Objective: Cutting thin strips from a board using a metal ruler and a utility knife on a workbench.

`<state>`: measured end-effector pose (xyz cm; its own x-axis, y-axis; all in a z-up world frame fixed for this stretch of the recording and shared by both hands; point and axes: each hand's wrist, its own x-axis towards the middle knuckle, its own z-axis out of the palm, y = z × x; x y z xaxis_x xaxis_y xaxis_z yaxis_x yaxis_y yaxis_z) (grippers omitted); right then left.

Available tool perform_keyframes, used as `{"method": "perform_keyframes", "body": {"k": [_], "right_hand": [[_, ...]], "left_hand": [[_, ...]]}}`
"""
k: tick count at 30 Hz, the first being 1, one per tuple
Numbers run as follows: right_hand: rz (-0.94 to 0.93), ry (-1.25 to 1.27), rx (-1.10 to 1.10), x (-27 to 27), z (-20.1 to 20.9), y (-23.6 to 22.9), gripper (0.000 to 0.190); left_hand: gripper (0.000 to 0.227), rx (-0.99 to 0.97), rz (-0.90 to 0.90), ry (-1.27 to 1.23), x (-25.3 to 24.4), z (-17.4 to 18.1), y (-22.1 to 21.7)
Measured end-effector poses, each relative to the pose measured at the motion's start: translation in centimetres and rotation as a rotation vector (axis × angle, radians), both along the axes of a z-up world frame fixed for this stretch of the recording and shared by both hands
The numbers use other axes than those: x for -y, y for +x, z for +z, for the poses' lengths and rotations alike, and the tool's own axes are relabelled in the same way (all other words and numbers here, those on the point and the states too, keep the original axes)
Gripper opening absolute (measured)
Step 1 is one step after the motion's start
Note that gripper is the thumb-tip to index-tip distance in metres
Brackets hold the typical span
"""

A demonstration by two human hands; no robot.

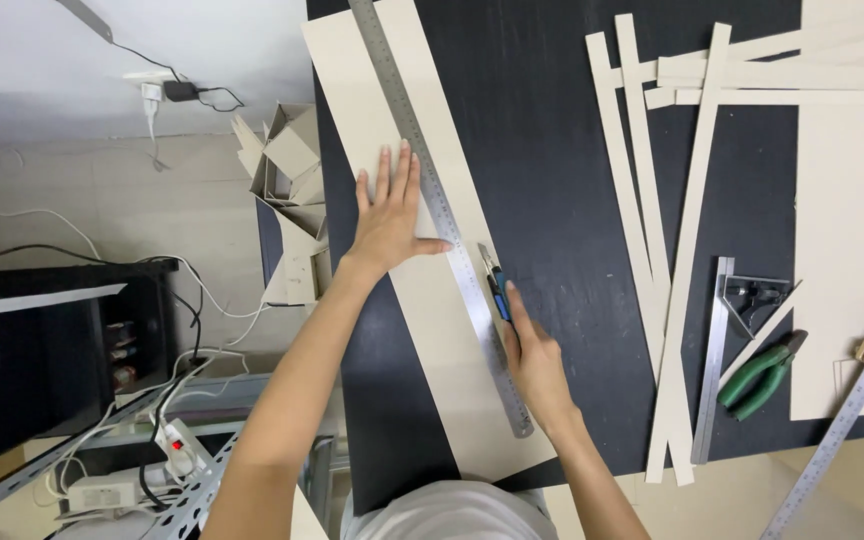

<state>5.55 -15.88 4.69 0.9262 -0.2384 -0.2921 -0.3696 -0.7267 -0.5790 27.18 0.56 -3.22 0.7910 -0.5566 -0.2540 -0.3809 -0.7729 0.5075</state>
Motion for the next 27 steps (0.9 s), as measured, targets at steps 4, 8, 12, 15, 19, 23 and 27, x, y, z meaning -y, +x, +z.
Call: {"method": "perform_keyframes", "body": {"k": [4, 8, 12, 15, 19, 23, 27], "right_hand": [[0.062, -0.109, -0.038, 0.2, -1.8, -0.6, 0.055], [0.056, -0.189, -0.086, -0.3, -1.6, -0.7, 0.056], [0.068, -0.232, -0.188, -1.1, -0.3, -0.1, 0.059], [0.15, -0.307, -0.308, -0.9, 0.5, 0.6, 0.062], [0.18, -0.332, -0.35, -0.7, 1.4, 1.2, 0.063], [0.238, -0.367, -0.322, 0.1, -0.9, 0.1, 0.076], [0.249, -0.357, -0.356, 0.3, -1.9, 0.0, 0.087]], "left_hand": [[0.141, -0.035, -0.001, 0.039, 0.4, 0.9, -0.1], [0.145, -0.034, 0.009, 0.063, 0.8, 1.1, -0.1], [0.147, -0.059, 0.019, 0.027, 1.0, 0.9, -0.2], [0.145, -0.072, 0.01, -0.011, 1.3, 0.8, 0.1], [0.146, -0.059, 0.014, -0.023, 2.0, 0.5, 0.7], [0.151, 0.066, -0.032, 0.107, 2.0, -0.5, 0.7], [0.156, 0.168, -0.053, 0.18, 2.0, -1.4, 0.8]]}}
